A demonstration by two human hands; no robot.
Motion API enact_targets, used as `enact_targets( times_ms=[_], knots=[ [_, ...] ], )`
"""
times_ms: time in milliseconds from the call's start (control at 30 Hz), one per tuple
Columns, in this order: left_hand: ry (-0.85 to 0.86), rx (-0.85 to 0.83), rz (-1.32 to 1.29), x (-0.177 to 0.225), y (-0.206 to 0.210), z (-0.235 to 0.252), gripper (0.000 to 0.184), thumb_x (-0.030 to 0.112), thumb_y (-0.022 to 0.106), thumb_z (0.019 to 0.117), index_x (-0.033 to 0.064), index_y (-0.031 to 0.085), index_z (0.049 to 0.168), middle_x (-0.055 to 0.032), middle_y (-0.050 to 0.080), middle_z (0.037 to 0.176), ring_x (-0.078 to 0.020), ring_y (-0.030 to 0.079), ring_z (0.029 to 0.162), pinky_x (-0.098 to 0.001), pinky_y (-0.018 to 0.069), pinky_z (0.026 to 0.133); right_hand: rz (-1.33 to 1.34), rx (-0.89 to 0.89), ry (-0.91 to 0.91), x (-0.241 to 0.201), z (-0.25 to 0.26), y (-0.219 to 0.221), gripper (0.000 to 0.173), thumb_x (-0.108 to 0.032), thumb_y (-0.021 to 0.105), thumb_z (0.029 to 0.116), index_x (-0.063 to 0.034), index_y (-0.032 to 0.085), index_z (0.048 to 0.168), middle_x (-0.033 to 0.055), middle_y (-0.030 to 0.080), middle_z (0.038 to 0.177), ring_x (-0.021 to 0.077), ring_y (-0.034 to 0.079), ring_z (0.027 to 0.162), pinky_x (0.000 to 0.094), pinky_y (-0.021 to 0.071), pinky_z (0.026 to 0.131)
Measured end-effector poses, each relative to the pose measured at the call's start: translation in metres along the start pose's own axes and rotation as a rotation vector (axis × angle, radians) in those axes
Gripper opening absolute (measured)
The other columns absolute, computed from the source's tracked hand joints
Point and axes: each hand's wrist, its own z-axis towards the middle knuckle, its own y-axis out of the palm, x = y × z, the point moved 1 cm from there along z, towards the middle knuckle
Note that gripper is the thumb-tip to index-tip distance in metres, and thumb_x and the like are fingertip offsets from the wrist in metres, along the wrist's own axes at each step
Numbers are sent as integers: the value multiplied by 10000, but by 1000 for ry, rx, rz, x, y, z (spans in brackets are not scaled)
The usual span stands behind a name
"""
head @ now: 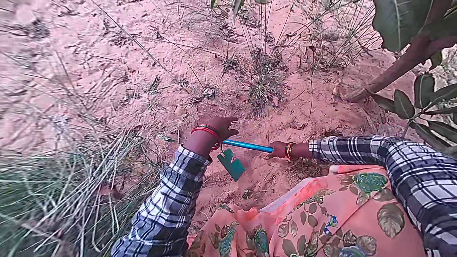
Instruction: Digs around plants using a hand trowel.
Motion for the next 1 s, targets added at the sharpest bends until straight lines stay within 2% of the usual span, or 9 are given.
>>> enact_targets(
  times_ms=[100,267,400,567,700,800,867,933,1000],
  knots=[
    [-109,-25,53,-17,2,-9,551,308,641,1028,118,483,1520,-245,619,1363,-448,601,1251,-665,419,1059,-84,-57,-57,8,21,8,488,-360,683,1006,60,590,1237,220,632,1010,305,619,833,502,507,787],
    [-156,-63,68,-26,2,-15,583,335,633,1030,116,455,1540,-247,602,1391,-455,586,1274,-666,409,1072,-288,40,48,86,48,-58,523,-382,711,982,69,642,1239,298,660,1175,447,637,1128,629,468,987],
    [-95,-36,45,-20,-4,-7,577,318,628,1035,105,450,1540,-248,588,1406,-438,583,1281,-635,412,1085,-212,138,212,145,19,-115,485,-350,735,971,69,664,1204,283,675,1098,413,654,1022,601,479,945],
    [-27,6,15,-16,-14,-1,570,293,609,1047,73,437,1544,-245,599,1392,-432,588,1277,-621,408,1097,-68,269,373,185,-64,-160,369,-263,745,971,59,645,1121,169,604,845,237,544,688,430,476,685],
    [-24,87,73,-10,-21,-1,425,390,511,1081,45,702,1238,-230,715,1138,-436,669,1112,-682,467,963,71,382,415,217,-106,-154,340,-245,739,975,38,647,1141,151,606,806,208,531,637,389,468,626],
    [-3,111,137,0,-18,9,417,372,478,1090,66,758,1046,-193,736,1049,-422,688,1048,-700,481,893,183,375,356,197,-94,-118,376,-275,708,997,31,620,1198,120,582,861,168,508,689,360,462,668],
    [98,178,81,8,-12,15,261,168,574,1045,127,727,1252,-155,699,1273,-409,671,1145,-672,485,968,214,310,253,168,-67,-89,419,-288,720,986,23,605,1242,131,605,913,171,523,717,369,470,696],
    [124,254,140,15,-8,18,696,4,694,915,256,493,1532,-137,403,1611,-469,586,1252,-669,505,949,157,212,151,131,-36,-60,418,-308,734,971,16,611,1204,120,605,873,173,537,677,373,480,661],
    [69,329,171,21,-8,13,960,-54,763,818,345,364,1595,-145,170,1707,-520,453,1368,-674,482,974,-33,75,25,90,-16,-43,434,-312,729,978,39,620,1208,181,634,928,252,589,749,446,495,716]
  ],
)
